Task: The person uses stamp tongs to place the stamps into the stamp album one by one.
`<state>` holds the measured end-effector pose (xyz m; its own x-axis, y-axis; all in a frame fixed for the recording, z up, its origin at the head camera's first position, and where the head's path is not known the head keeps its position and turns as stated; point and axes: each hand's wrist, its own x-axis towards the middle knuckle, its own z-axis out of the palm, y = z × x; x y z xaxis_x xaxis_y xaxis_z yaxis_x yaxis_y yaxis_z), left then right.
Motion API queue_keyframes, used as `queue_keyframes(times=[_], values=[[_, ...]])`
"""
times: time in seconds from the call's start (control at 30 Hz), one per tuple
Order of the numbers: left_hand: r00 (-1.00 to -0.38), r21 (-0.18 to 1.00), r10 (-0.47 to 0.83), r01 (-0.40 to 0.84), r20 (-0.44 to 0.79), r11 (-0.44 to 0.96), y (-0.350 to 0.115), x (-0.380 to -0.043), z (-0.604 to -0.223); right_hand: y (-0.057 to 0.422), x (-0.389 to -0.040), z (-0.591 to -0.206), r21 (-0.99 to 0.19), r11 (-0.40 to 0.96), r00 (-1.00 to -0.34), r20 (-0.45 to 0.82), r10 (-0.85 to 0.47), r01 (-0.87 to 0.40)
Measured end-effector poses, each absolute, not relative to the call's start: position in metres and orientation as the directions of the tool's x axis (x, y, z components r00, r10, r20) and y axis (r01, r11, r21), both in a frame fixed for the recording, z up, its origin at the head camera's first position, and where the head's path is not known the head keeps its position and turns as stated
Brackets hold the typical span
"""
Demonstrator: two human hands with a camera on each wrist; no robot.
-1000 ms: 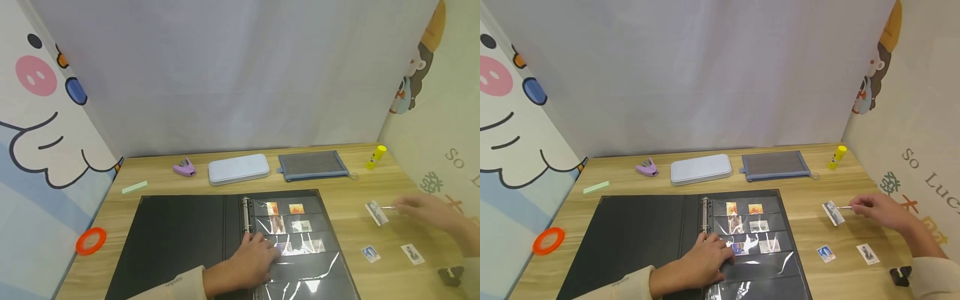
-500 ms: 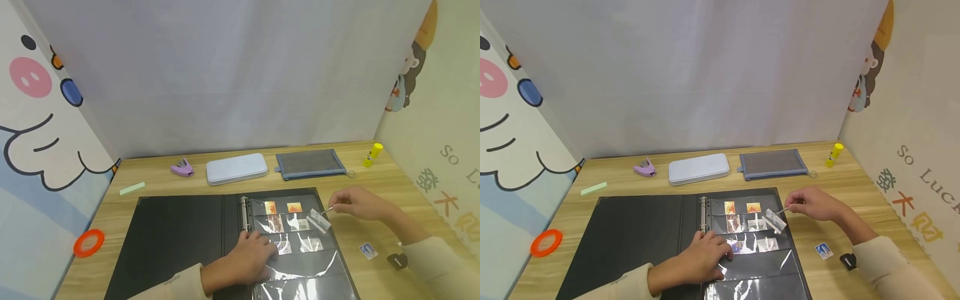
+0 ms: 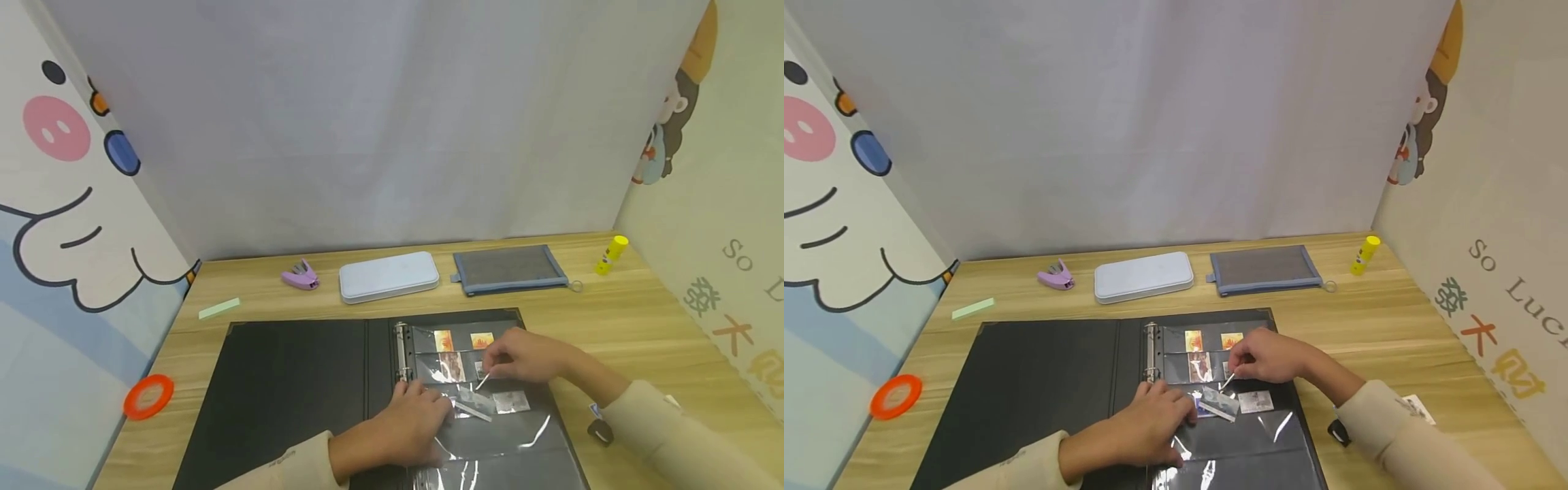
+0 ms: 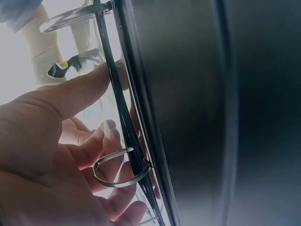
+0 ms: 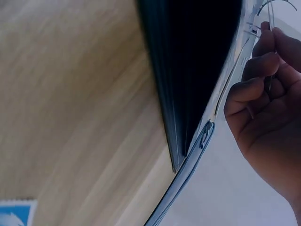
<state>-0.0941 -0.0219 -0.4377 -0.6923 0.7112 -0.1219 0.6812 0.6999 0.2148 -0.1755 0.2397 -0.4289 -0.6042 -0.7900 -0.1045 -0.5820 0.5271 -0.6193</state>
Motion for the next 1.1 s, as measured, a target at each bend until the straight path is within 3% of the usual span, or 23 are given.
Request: queue_keyframes(times=[0.23, 0.47, 0.67, 0.9, 1.1], values=[[-0.698, 0.204, 0.708, 0.681, -0.11, 0.703, -0.022, -0.093, -0.437, 0.224, -0.167, -0.425, -0.535, 0.567, -0.588, -0.154, -0.794, -0.626], [-0.701, 0.222, 0.703, 0.671, -0.122, 0.708, -0.022, -0.094, -0.44, 0.212, -0.158, -0.429, -0.556, 0.569, -0.545, -0.231, -0.806, -0.606], [-0.703, 0.249, 0.699, 0.66, -0.128, 0.709, -0.022, -0.095, -0.442, 0.21, -0.154, -0.428, -0.505, 0.572, -0.52, -0.256, -0.815, -0.646], [-0.706, 0.255, 0.694, 0.652, -0.139, 0.714, -0.023, -0.095, -0.443, 0.213, -0.155, -0.43, -0.532, 0.551, -0.498, -0.255, -0.829, -0.643], [-0.697, 0.269, 0.704, 0.658, -0.133, 0.703, -0.023, -0.095, -0.444, 0.239, -0.162, -0.427, -0.587, 0.568, -0.566, -0.214, -0.796, -0.576]])
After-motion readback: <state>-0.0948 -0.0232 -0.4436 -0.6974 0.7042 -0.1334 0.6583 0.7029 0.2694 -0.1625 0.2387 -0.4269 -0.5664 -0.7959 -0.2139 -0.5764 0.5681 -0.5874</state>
